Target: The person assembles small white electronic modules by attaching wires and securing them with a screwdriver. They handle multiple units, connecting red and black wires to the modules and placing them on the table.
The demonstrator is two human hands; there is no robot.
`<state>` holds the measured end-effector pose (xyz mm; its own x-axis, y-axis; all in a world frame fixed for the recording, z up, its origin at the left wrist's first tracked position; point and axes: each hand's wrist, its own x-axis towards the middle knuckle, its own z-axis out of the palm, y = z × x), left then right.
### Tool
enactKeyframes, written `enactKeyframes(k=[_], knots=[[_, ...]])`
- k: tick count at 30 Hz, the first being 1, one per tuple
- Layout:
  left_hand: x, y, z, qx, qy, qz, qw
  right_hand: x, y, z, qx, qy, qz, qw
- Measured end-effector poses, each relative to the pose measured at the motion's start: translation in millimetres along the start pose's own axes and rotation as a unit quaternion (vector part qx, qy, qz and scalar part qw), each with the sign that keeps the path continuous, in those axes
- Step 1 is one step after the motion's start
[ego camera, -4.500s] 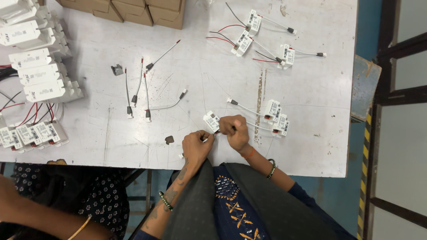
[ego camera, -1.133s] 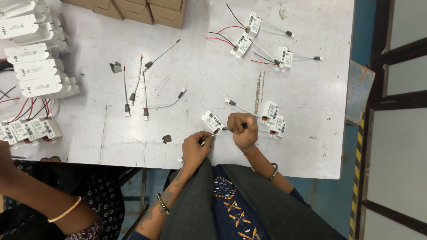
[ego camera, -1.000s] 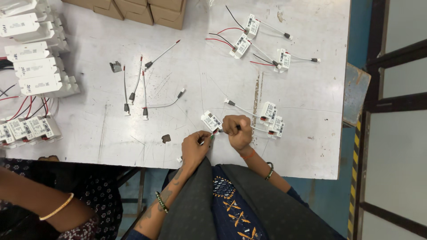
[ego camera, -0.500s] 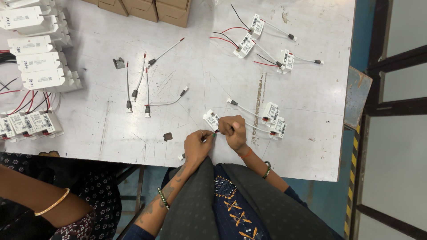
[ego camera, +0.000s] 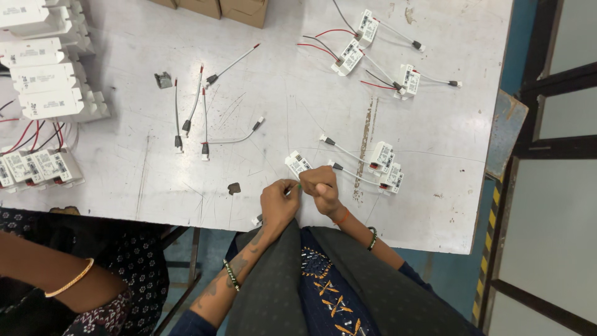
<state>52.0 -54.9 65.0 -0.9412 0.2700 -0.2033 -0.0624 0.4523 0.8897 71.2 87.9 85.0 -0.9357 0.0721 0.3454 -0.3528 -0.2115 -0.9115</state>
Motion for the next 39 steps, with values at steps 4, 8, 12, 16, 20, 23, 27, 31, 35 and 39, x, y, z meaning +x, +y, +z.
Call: enactKeyframes(k=[4,8,12,16,20,23,27,31,35,39], knots=[[-2.2,0.1,-1.4,0.026,-0.007,0.007,1.000,-5.0,-1.3,-2.6,0.013,0.009,0.007,1.000],[-9.3,2.2,-7.4,0.042,-0.058,-0.025,0.997,-5.2,-10.8,-10.1,0.044,0.039,0.048,0.997],[-21.5,5.4,-12.7,0.028,-0.078,-0.034,0.996,-3.4,-41.7,-27.0,0.088,0.038,0.014,0.995],[-31.2,4.6,-16.1,0.032,-0.062,-0.010,0.998,-7.0,-70.0,-27.3,-0.365,-0.050,0.050,0.928],[-37.8,3.8,-17.2,0.096,-0.047,0.081,0.991,-6.3,-72.1,-12.7,-0.545,-0.195,0.076,0.812],[-40.9,2.1,-16.9,0.156,-0.044,0.152,0.975,-6.1,-67.7,-5.4,-0.605,-0.212,0.129,0.757],[-37.2,-9.1,-19.2,0.218,-0.080,0.194,0.953,-6.1,-61.8,-5.9,-0.619,-0.207,0.184,0.735],[-33.4,-15.7,-21.8,0.245,-0.097,0.202,0.943,-9.2,-55.9,-7.6,-0.589,-0.161,0.142,0.779],[-40.4,-6.1,-36.1,0.236,-0.091,0.239,0.937,-13.0,-54.2,-12.7,-0.563,-0.118,0.131,0.807],[-50.6,15.4,-67.0,0.164,0.011,0.317,0.934,-19.3,-64.2,-38.1,-0.546,-0.012,0.183,0.817]])
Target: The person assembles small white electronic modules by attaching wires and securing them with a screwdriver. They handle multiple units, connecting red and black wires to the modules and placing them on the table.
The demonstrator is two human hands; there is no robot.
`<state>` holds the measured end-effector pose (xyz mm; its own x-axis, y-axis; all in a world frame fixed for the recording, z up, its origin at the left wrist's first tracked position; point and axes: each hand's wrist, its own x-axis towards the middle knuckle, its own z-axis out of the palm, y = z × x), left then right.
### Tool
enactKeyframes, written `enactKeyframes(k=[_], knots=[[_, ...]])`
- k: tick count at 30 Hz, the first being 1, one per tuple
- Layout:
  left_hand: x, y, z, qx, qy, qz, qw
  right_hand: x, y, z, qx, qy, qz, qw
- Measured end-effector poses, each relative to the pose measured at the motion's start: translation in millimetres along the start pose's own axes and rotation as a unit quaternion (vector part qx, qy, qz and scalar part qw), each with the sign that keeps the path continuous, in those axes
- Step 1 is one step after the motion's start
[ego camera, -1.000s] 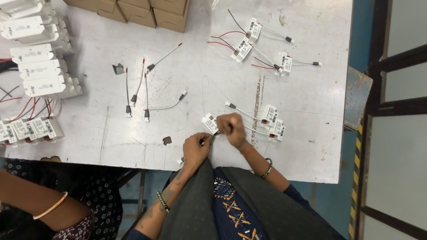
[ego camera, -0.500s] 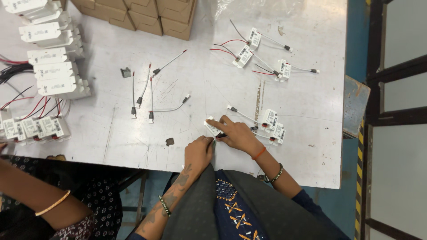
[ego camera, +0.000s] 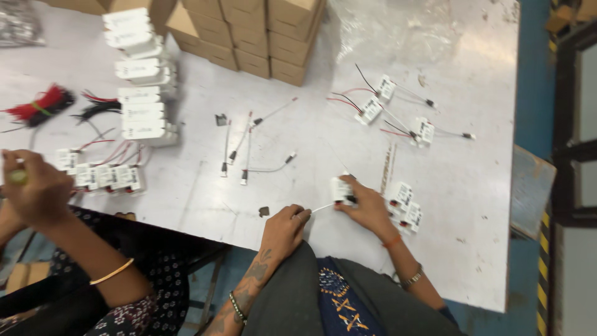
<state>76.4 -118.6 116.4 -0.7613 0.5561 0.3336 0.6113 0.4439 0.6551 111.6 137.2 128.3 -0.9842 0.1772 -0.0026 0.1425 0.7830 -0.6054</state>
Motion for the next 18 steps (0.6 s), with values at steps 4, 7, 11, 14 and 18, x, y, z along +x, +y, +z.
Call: enactKeyframes(k=[4,7,11,14,18], knots=[[13.3,10.1,-28.6,-0.020,0.158,-0.053,0.986,2.6,40.2,-30.7,-0.060,0.089,0.111,0.988],[26.6,4.1,-45.6,-0.037,0.142,-0.184,0.972,2.6,71.4,-50.9,-0.151,0.155,0.196,0.956],[34.0,-12.0,-58.8,0.013,0.203,-0.144,0.968,2.5,98.4,-65.1,-0.212,0.152,0.233,0.937],[36.8,-20.9,-58.4,0.011,0.221,-0.140,0.965,4.3,103.9,-70.3,-0.202,0.138,0.240,0.939],[34.1,-21.7,-49.3,-0.003,0.213,-0.171,0.962,14.2,97.7,-72.1,-0.206,0.128,0.235,0.941]])
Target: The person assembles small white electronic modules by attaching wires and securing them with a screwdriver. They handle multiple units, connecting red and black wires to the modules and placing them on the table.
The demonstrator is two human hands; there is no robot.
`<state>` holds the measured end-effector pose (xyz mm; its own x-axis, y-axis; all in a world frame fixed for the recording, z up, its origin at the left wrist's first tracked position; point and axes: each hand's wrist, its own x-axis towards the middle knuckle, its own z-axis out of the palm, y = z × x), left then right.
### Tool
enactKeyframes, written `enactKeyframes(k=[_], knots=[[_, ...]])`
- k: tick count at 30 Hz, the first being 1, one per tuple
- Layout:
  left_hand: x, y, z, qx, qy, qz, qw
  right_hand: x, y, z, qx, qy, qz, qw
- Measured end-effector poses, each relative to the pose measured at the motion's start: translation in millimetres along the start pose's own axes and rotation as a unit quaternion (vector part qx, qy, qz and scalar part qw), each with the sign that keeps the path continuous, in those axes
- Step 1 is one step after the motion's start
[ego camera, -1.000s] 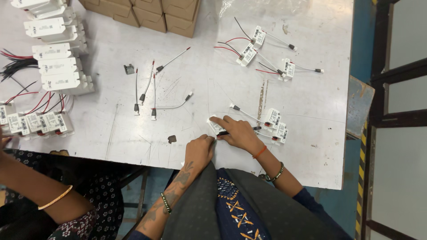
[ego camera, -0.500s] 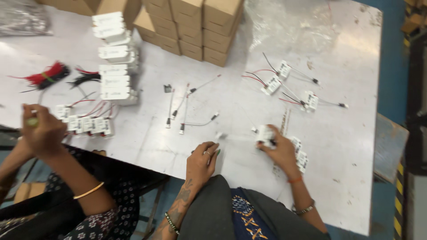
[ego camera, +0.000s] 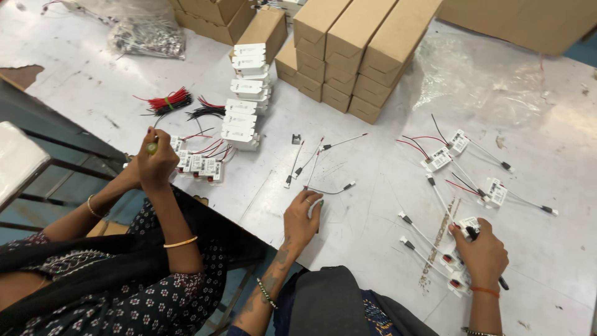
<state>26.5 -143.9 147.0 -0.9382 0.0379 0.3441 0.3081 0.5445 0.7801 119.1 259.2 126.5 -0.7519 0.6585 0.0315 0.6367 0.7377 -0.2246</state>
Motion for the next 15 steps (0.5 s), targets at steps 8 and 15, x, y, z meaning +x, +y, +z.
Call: enactKeyframes(k=[8,15], knots=[[-13.3,0.9,7.4,-0.023,-0.021,-0.040,0.999,-2.3,-47.3,10.2,-0.011,-0.010,-0.077,0.997],[-18.7,-7.2,3.4,-0.022,-0.018,-0.073,0.997,-6.3,-44.0,-3.3,-0.046,-0.067,-0.056,0.995]])
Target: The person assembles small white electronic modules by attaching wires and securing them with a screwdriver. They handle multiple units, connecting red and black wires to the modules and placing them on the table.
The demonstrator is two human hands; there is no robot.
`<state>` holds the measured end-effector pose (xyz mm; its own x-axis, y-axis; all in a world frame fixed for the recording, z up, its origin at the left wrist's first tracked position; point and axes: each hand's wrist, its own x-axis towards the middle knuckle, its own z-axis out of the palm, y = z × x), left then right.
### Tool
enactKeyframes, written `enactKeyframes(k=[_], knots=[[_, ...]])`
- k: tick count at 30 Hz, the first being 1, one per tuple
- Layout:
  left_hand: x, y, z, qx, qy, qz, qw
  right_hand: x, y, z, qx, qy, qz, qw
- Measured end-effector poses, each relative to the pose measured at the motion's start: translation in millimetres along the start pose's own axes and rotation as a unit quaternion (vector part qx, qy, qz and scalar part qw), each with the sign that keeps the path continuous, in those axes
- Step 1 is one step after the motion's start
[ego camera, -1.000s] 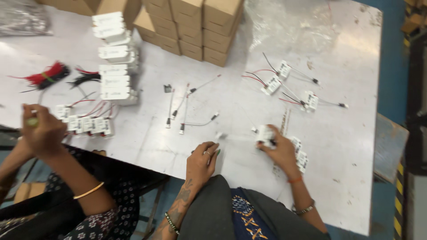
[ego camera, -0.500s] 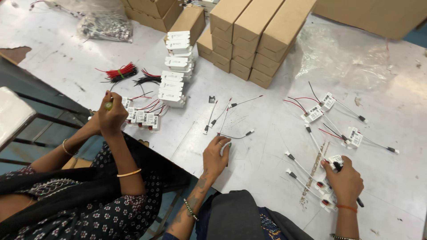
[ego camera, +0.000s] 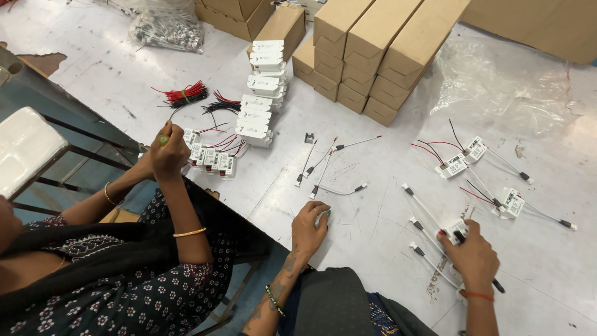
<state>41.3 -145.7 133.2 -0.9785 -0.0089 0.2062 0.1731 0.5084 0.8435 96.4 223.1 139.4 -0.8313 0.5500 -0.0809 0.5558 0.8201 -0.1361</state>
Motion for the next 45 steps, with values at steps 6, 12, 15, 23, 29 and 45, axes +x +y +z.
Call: enactKeyframes(k=[6,12,15,23,29,45], knots=[[-1.0,-6.0,0.6,-0.004,0.003,-0.017,1.000,-9.9,21.5,-3.3,0.051,-0.066,0.058,0.995],[3.2,-3.3,0.4,-0.004,-0.006,-0.016,1.000,-10.7,38.3,10.5,0.026,0.004,0.009,1.000],[4.5,-1.3,-0.6,-0.003,-0.023,-0.043,0.999,-9.9,40.6,12.4,0.033,0.007,0.025,0.999],[29.0,-39.2,-24.4,0.071,0.151,0.022,0.986,-23.1,42.3,13.6,0.066,0.093,-0.002,0.994],[93.9,-78.4,-100.2,0.339,0.173,-0.021,0.924,-23.5,42.8,15.9,0.066,0.099,-0.014,0.993],[20.8,-51.7,-54.2,0.434,0.064,-0.152,0.886,-37.5,26.5,2.1,0.099,0.102,-0.004,0.990]])
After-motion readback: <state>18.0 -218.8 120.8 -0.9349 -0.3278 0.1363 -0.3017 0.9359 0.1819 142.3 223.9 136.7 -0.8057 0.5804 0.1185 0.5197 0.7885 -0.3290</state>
